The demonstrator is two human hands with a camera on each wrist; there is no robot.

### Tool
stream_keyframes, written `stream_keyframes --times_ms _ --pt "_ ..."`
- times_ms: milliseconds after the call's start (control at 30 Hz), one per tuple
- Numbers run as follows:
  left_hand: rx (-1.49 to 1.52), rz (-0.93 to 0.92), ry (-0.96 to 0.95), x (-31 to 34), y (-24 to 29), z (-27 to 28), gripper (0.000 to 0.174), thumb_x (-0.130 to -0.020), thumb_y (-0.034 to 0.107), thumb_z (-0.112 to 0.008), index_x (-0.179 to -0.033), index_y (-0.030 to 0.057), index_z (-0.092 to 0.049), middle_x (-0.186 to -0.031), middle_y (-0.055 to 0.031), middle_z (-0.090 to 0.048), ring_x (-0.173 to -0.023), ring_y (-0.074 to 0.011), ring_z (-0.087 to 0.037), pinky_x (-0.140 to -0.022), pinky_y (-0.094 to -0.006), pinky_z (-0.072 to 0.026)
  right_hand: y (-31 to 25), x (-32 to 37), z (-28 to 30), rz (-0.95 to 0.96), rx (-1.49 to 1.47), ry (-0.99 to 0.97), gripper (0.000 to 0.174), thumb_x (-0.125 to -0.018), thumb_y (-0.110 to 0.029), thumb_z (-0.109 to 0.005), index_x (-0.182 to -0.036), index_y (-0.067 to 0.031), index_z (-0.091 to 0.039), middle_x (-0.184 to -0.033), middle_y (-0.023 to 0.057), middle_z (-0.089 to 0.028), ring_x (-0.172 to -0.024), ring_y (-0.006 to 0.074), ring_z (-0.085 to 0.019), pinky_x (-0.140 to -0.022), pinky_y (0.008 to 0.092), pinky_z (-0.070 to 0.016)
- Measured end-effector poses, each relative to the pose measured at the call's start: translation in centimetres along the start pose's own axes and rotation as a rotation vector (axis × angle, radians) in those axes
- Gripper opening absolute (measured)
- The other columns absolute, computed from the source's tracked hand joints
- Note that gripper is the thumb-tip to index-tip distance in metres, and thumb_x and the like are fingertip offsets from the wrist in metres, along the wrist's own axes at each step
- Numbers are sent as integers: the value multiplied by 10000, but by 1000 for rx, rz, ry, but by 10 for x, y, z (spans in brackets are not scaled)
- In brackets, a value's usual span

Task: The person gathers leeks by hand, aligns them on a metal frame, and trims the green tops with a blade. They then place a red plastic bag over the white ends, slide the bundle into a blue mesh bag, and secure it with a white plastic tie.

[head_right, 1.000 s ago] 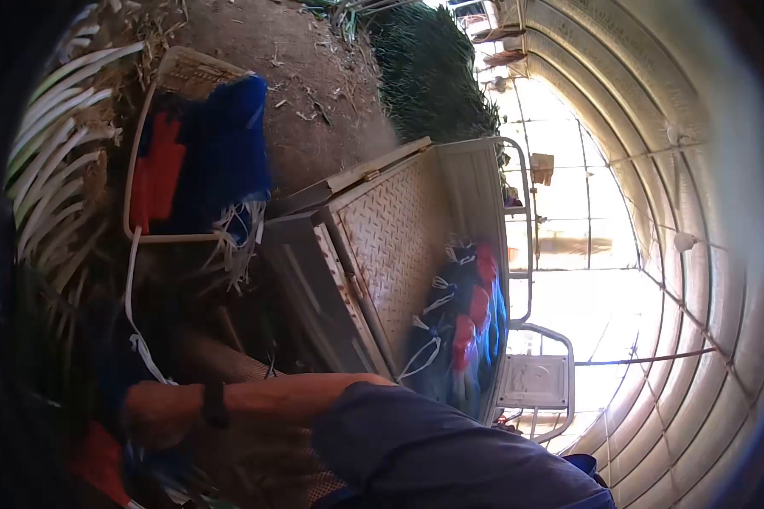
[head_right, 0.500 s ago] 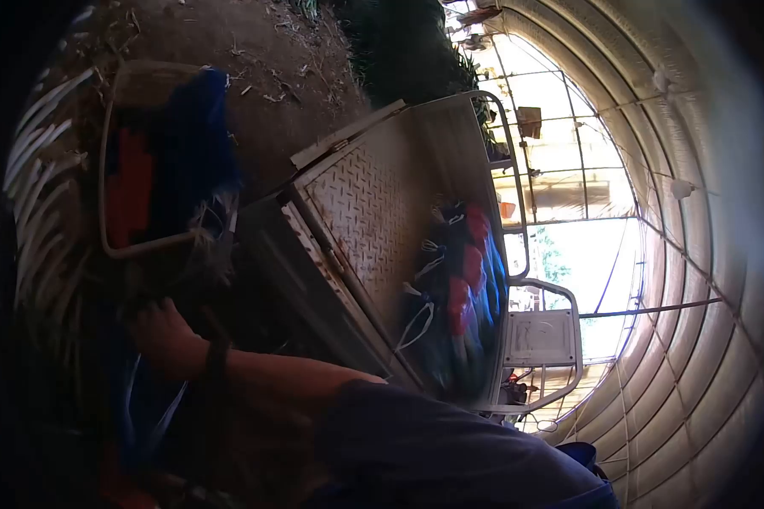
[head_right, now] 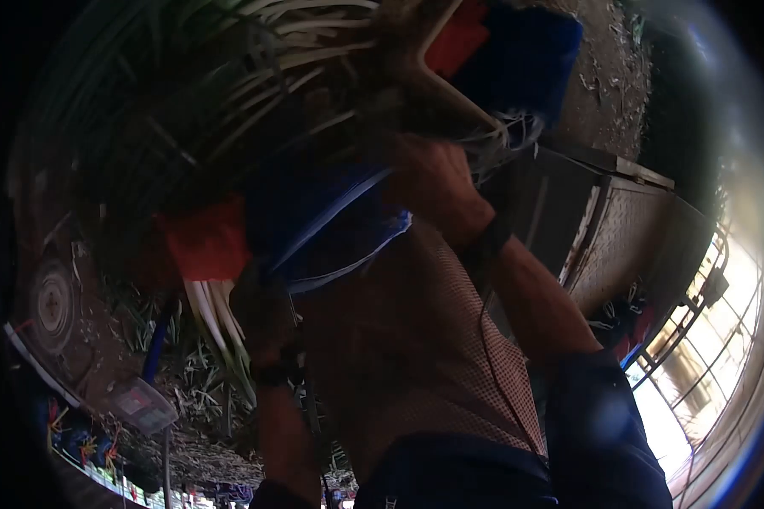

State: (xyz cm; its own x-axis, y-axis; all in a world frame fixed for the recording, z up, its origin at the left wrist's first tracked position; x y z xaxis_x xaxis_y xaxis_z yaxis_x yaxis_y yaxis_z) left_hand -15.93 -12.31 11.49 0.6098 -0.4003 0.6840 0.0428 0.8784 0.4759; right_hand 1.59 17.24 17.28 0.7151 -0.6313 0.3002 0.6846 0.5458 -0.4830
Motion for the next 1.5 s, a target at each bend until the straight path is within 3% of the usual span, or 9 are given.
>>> stream_keyframes --times_ms 300,500,833,900,1000,1167,1400,1467,1500 --pt "48 -22 178 18 -45 3 371 -789 91 -570 -1117 48 -737 -1076 -179 -749 -997 -351 -723 -909 -414 -554 35 -68 2 -211 167 176 385 -894 -77 -608 -1273 -107 -669 -952 142 -747 -853 295 -747 -749 378 -591" --pt "366 245 41 47 -91 -79 322 -799 102 -595 -1072 40 -754 -1008 -181 -751 -1001 -333 -721 -885 -402 -555 51 -49 -2 -414 -779 -79 276 -1057 -321 -577 -1126 -71 -674 -704 -41 -585 -511 45 -523 -421 232 -398" --pt "1642 568 -128 21 -40 -126 145 -920 155 -623 -981 60 -714 -836 -42 -690 -760 -174 -670 -667 -312 -548 5 -58 97 -683 35 -547 121 -779 -72 -751 -837 -41 -650 -626 -23 -542 -461 70 -447 -431 251 -308" --pt "624 -1 -227 21 -71 -163 168 -947 178 -589 -1009 55 -686 -844 -51 -678 -725 -181 -647 -661 -308 -547 -6 -85 67 -645 -82 -613 133 -780 -79 -756 -841 -30 -649 -623 -18 -542 -473 71 -458 -442 253 -313" --pt "1854 930 -223 12 -99 -193 224 -965 254 -561 -1029 69 -670 -857 -55 -675 -701 -192 -633 -643 -297 -528 -18 -136 -1 -501 -170 -714 170 -802 -133 -775 -862 -20 -663 -631 -6 -547 -506 86 -485 -464 257 -334" --pt "1913 1010 -52 -45 -114 -149 295 -1013 288 -541 -1066 44 -697 -806 -30 -659 -705 -128 -603 -626 -269 -489 -22 -243 -196 730 333 -756 87 -890 -180 -726 -940 -143 -786 -718 60 -664 -676 206 -645 -619 325 -511" --pt "2152 824 96 -138 -166 -172 275 -1014 284 -551 -1065 53 -692 -822 -25 -668 -706 -122 -606 -637 -266 -495 -212 -317 -444 1234 749 -638 289 -870 -336 -696 -1019 -91 -734 -885 113 -724 -748 263 -702 -749 373 -555" --pt "2212 794 135 -148 -170 -169 270 -1015 283 -554 -1064 56 -690 -826 -23 -671 -706 -121 -607 -640 -265 -497 -283 -295 -453 220 -231 -983 211 -842 -219 -709 -725 -55 -643 -712 127 -625 -697 190 -628 -638 365 -454" --pt "2242 778 148 -151 -172 -167 267 -1015 282 -555 -1064 57 -689 -828 -23 -672 -707 -120 -607 -641 -264 -498 -312 -284 -449 361 -98 -995 200 -838 -224 -704 -738 -58 -653 -732 144 -638 -705 202 -639 -644 369 -464"
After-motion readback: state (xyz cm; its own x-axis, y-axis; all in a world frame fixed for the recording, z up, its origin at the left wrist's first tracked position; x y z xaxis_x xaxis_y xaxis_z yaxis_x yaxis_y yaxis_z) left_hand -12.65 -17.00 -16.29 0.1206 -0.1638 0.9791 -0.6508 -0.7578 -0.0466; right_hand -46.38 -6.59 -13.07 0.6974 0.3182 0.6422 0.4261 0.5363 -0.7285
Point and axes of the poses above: each hand's wrist, its own x-axis away from the middle knuckle, its own z-axis out of the back of the hand, y = z × x, the point moved 4 cm from there along -x, towards the middle knuckle
